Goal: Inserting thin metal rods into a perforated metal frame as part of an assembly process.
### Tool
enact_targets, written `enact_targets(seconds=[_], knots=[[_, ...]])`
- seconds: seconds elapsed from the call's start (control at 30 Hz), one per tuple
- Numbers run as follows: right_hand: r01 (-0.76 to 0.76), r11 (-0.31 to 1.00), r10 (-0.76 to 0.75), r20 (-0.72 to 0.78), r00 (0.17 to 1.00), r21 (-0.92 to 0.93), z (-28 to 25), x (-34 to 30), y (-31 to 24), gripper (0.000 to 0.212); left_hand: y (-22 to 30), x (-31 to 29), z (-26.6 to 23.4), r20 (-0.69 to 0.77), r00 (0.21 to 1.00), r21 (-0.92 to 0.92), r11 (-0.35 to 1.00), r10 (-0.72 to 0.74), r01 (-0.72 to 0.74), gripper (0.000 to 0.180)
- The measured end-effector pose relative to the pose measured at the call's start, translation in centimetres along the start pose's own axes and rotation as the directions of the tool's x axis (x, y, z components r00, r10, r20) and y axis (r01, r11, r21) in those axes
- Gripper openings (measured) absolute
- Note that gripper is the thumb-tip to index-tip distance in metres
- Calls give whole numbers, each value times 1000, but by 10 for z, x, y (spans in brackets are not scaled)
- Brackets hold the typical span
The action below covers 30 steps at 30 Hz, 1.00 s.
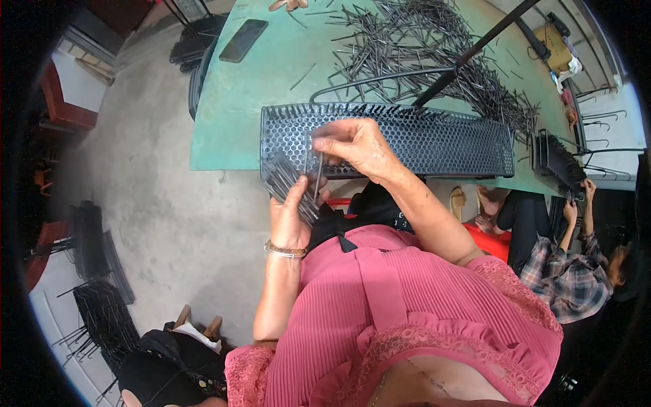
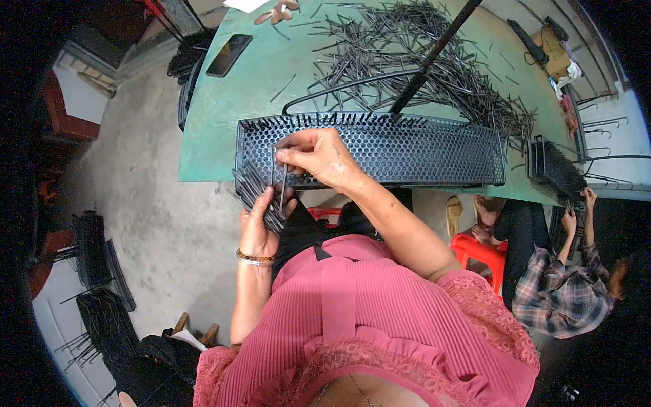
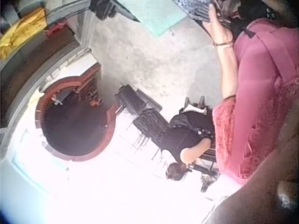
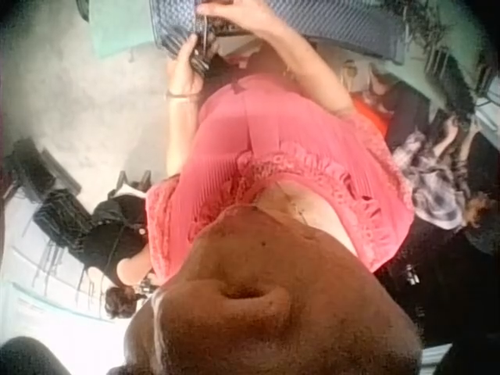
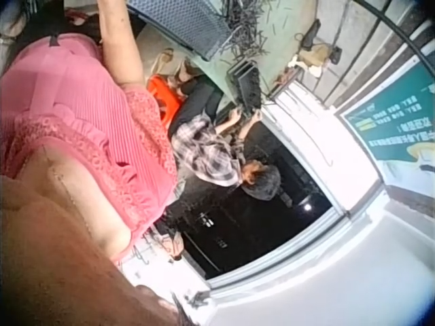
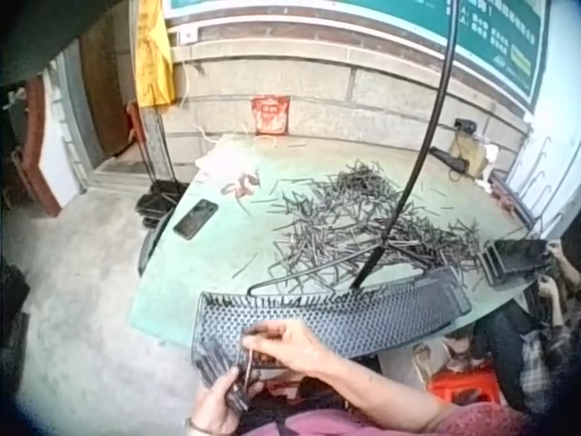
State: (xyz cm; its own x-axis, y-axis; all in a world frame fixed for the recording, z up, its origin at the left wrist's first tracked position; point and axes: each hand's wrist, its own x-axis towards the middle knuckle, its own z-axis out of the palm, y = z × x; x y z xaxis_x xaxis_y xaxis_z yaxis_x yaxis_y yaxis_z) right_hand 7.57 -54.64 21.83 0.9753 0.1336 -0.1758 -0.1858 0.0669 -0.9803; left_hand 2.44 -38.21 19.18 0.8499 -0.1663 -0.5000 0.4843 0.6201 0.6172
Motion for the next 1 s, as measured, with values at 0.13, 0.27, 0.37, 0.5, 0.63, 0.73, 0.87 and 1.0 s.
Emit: enact_targets(seconds=[0.13,0.27,0.37,0.5,0.63,0.73,0.87,1.0], knots=[[257,958,-277,-184,943,-127,-4,13,-21,18,-3,-3,-4,-29,999,-6,1000,-18,18,19],[555,670,-688,-132,714,-493,-1,43,-20,14,-14,-12,-5,-27,994,64,993,-101,103,19],[589,569,-744,-53,666,-574,-1,62,-11,13,-20,-11,-9,-25,993,73,991,-112,114,21],[622,485,-780,18,626,-615,-4,75,-1,13,-16,-10,-9,-7,989,92,985,-145,145,23],[648,390,-823,68,564,-654,-1,75,-2,13,-19,-8,-9,6,992,65,990,-126,126,24],[659,356,-832,96,546,-662,0,77,1,13,-19,-11,-5,0,989,42,988,-147,147,24],[663,317,-843,119,525,-678,-3,81,15,11,-18,-12,-6,68,968,131,964,-241,231,21],[638,174,-837,229,497,-750,-3,82,15,12,-17,-12,-6,123,964,147,965,-235,216,21]])
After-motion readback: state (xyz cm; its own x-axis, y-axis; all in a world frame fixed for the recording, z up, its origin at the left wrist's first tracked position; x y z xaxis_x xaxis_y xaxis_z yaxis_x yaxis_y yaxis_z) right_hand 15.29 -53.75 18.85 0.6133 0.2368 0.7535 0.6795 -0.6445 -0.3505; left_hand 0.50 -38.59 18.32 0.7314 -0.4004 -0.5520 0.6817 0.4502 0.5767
